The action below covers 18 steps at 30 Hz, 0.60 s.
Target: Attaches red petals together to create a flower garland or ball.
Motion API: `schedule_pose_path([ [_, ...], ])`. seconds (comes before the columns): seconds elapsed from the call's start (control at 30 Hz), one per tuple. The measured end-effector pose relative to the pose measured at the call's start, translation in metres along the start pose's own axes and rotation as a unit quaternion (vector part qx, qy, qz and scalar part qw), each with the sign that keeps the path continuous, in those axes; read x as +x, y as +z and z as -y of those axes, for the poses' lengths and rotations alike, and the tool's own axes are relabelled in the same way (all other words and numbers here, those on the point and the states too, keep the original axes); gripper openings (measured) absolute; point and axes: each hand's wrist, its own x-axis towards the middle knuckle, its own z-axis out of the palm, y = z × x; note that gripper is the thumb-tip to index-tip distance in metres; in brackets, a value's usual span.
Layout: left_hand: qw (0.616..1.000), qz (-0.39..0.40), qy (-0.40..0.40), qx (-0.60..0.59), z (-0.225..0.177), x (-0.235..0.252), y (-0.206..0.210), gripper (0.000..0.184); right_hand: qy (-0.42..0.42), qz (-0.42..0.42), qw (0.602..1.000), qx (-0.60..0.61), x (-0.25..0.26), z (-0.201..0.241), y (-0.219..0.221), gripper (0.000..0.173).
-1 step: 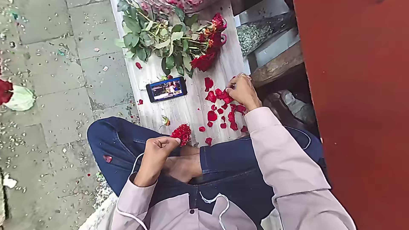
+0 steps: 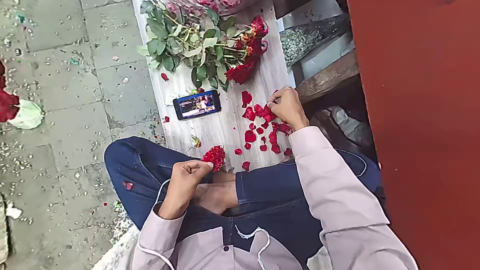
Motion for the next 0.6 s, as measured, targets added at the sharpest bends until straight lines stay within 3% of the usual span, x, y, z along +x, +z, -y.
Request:
schedule_pose_path([
  [0.13, 1.000, 0.005, 0.006, -0.008, 0.000, -0.003, -0.001, 0.016, 0.026, -0.091, 0.986, 0.135, 0.003, -0.005, -0.001, 0.010],
  [0.33, 1.000, 0.013, 0.011, -0.008, 0.001, -0.004, 0.002, 0.017, 0.072, -0.068, 0.964, 0.245, -0.001, -0.027, -0.005, 0.018],
  [0.47, 1.000, 0.011, 0.009, -0.010, 0.002, -0.006, 0.001, 0.017, 0.052, -0.073, 0.962, 0.257, 0.000, -0.037, -0.004, 0.018],
  [0.6, 1.000, 0.009, 0.007, -0.006, 0.005, -0.006, 0.001, 0.017, 0.042, -0.114, 0.981, 0.150, -0.004, -0.035, -0.002, 0.011],
])
